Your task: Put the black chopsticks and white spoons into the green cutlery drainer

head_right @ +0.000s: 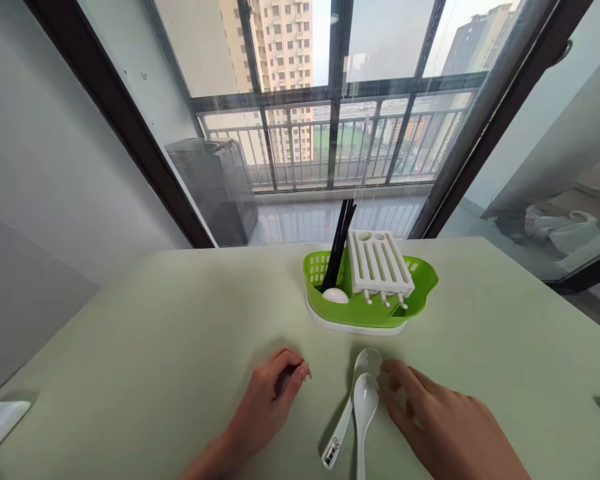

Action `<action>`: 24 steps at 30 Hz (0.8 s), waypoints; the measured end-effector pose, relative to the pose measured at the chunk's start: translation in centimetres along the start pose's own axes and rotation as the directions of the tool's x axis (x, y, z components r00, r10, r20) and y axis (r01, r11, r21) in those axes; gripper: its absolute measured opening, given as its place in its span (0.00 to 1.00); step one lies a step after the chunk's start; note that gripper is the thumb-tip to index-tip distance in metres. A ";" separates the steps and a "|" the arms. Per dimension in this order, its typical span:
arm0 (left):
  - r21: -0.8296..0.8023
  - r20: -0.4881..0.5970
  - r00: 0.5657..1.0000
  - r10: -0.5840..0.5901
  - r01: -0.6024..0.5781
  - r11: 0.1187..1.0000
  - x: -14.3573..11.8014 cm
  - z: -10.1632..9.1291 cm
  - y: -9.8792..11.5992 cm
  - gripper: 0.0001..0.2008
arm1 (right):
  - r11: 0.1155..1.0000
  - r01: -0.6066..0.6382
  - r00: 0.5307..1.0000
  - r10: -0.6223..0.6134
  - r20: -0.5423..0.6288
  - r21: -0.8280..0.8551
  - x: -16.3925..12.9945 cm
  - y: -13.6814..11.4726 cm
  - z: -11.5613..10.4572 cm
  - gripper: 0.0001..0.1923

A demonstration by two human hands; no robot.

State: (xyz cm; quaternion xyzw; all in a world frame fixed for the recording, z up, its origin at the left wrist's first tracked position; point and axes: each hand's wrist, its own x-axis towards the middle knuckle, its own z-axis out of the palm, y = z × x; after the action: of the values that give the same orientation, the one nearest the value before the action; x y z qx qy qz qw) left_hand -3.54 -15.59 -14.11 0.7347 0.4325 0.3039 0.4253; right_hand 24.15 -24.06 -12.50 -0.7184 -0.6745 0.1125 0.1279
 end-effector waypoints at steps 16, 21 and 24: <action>0.013 0.016 1.000 0.021 -0.022 1.000 -0.1 0.1 0.0 0.13 | 0.899 -0.258 0.965 0.221 0.143 0.354 0.4 -2.2 2.4 0.16; 0.005 0.020 1.000 0.022 -0.022 1.000 -0.1 0.1 0.2 0.13 | 0.938 -0.155 0.963 0.074 0.258 0.310 0.5 -1.3 -0.3 0.21; 0.012 0.017 1.000 0.023 -0.024 1.000 -0.1 0.1 0.3 0.13 | 0.953 -0.019 0.981 -0.041 0.190 0.302 0.1 -1.6 -3.1 0.22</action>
State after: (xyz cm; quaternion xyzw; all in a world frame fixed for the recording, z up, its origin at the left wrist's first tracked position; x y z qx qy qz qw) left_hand -3.42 -15.76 -13.92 0.7449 0.4220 0.2998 0.4209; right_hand 23.64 -23.96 -9.08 -0.6721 -0.6625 0.2834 0.1705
